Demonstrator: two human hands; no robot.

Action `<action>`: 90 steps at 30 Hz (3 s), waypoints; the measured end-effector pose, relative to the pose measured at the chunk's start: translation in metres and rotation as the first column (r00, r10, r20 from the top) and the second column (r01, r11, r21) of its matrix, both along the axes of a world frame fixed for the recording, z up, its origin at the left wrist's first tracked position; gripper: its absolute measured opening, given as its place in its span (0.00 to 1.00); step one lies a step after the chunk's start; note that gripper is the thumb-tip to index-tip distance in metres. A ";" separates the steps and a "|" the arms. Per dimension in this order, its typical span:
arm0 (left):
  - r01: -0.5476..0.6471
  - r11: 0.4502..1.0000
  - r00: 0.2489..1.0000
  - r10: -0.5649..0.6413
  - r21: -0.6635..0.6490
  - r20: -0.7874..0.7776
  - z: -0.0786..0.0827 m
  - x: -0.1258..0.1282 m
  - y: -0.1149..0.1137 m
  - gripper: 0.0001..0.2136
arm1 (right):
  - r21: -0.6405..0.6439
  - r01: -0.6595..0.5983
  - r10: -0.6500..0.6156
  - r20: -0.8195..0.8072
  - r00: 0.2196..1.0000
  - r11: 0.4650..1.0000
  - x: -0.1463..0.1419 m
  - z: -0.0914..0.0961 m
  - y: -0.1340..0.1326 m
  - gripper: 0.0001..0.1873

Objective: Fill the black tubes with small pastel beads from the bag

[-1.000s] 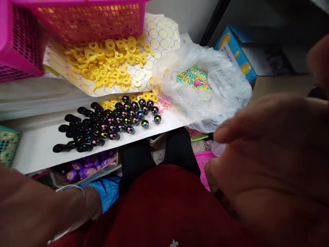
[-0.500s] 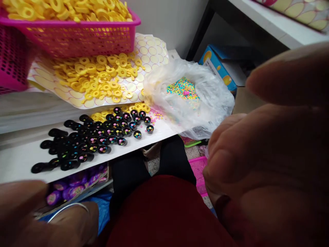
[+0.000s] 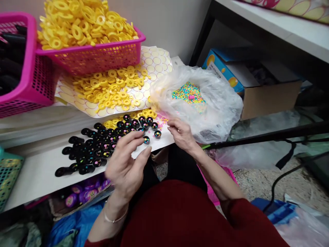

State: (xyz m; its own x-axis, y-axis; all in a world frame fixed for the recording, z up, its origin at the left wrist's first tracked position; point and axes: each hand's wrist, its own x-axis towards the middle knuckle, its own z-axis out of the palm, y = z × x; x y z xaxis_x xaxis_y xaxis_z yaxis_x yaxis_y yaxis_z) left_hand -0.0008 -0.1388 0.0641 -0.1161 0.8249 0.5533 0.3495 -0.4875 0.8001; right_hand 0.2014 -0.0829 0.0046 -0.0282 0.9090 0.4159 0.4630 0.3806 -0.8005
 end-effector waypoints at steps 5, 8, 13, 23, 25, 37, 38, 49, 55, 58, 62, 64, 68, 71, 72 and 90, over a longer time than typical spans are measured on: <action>-0.023 0.992 1.000 0.020 -0.124 -0.022 -0.039 -0.007 0.014 0.02 | -0.104 0.190 -0.125 0.444 0.887 0.976 0.022 -0.069 0.024 0.15; -0.108 0.979 0.994 0.106 -0.171 -0.018 -0.047 -0.026 0.017 0.04 | -0.048 0.239 -0.176 0.542 0.822 0.970 0.031 -0.069 0.029 0.19; -0.059 0.972 0.998 0.064 -0.227 0.015 -0.047 -0.027 0.020 0.03 | -0.055 0.149 -0.076 0.657 0.750 0.987 0.027 -0.055 0.043 0.20; 0.122 0.971 0.989 -0.137 -0.207 -0.057 -0.075 0.038 0.017 0.03 | -0.105 0.004 0.092 0.885 0.456 0.994 0.004 -0.047 0.069 0.19; 0.116 0.973 0.987 -0.136 -0.202 -0.088 -0.079 0.039 0.020 0.03 | -0.056 -0.042 0.068 0.893 0.444 0.998 0.005 -0.052 0.073 0.18; 0.129 0.963 0.990 -0.140 -0.236 -0.030 -0.087 0.036 0.021 0.04 | -0.082 0.009 0.068 0.871 0.486 0.997 0.003 -0.053 0.066 0.18; 0.141 0.964 0.988 -0.152 -0.227 -0.031 -0.087 0.038 0.020 0.04 | -0.103 0.017 0.081 0.868 0.490 0.995 0.003 -0.051 0.066 0.19; 0.153 0.951 0.987 -0.161 -0.270 -0.009 -0.092 0.040 0.007 0.05 | -0.202 -0.006 0.170 0.807 0.565 0.979 -0.003 -0.042 0.069 0.15; 0.160 0.953 0.987 -0.157 -0.259 0.031 -0.090 0.043 0.011 0.05 | -0.186 0.009 0.111 0.622 0.775 0.983 -0.005 -0.048 0.071 0.14; 0.142 0.957 0.990 -0.136 -0.254 0.040 -0.088 0.042 0.018 0.05 | -0.203 0.013 0.044 0.275 0.960 0.979 -0.002 -0.050 0.070 0.07; 0.095 0.971 0.993 -0.076 -0.219 0.093 -0.082 0.048 0.038 0.04 | -0.432 -0.203 -0.036 -0.485 0.874 0.879 0.000 -0.038 0.059 0.11; 0.105 0.972 0.984 -0.071 -0.210 0.164 -0.080 0.055 0.048 0.06 | -0.475 -0.413 -0.086 -0.730 0.678 0.777 0.001 -0.027 0.049 0.15; 0.180 0.964 0.939 -0.110 -0.194 0.326 -0.082 0.070 0.062 0.09 | -0.447 -0.591 -0.173 -0.870 0.462 0.671 -0.002 -0.011 0.029 0.16; 0.192 0.965 0.920 -0.112 -0.181 0.376 -0.087 0.075 0.062 0.08 | -0.454 -0.609 -0.214 -0.879 0.427 0.651 -0.005 -0.009 0.017 0.15; 0.190 0.965 0.918 -0.110 -0.180 0.380 -0.088 0.075 0.061 0.08 | -0.456 -0.609 -0.222 -0.879 0.422 0.649 -0.007 -0.009 0.013 0.15; 0.106 0.912 0.829 0.139 -0.397 0.541 -0.049 -0.031 0.049 0.17 | -0.547 -0.473 -0.319 -0.817 0.480 0.690 -0.017 -0.015 -0.041 0.17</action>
